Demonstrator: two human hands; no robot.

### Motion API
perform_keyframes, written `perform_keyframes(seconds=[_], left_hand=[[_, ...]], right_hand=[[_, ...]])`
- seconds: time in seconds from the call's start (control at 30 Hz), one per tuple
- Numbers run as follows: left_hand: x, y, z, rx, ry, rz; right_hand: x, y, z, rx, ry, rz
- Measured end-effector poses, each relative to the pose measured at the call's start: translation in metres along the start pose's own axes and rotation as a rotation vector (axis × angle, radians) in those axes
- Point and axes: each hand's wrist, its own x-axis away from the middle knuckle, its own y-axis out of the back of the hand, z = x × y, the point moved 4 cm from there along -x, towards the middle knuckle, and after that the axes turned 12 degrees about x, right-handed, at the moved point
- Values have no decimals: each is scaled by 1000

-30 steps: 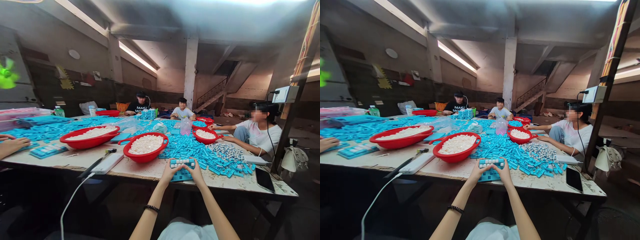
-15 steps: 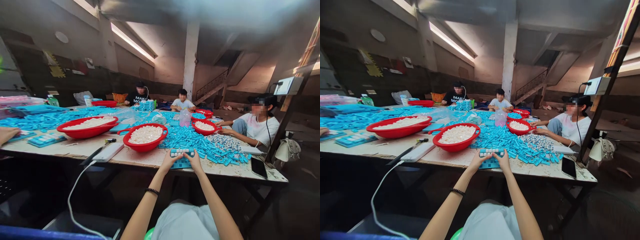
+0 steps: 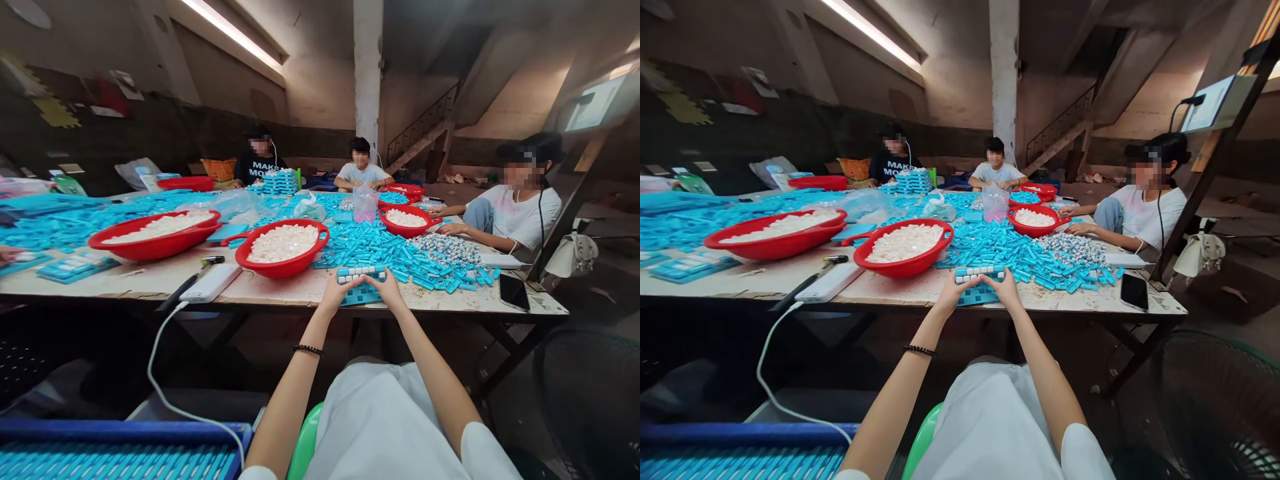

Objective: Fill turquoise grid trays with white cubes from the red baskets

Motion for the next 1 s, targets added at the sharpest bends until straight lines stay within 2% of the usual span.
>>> perform_keyframes(seconds=[0.3, 0.47, 0.73, 1.0], left_hand=[[-1, 1, 5, -7, -26, -16], [-4, 1, 6, 7, -29, -51], [0, 0, 2, 72, -30, -34], [5, -1, 1, 99, -39, 30]], right_hand=[[4, 1, 9, -29, 86, 26], [1, 2, 6, 16, 57, -4], [2, 3, -3, 67, 32, -52], [7, 3, 6, -30, 122, 34]])
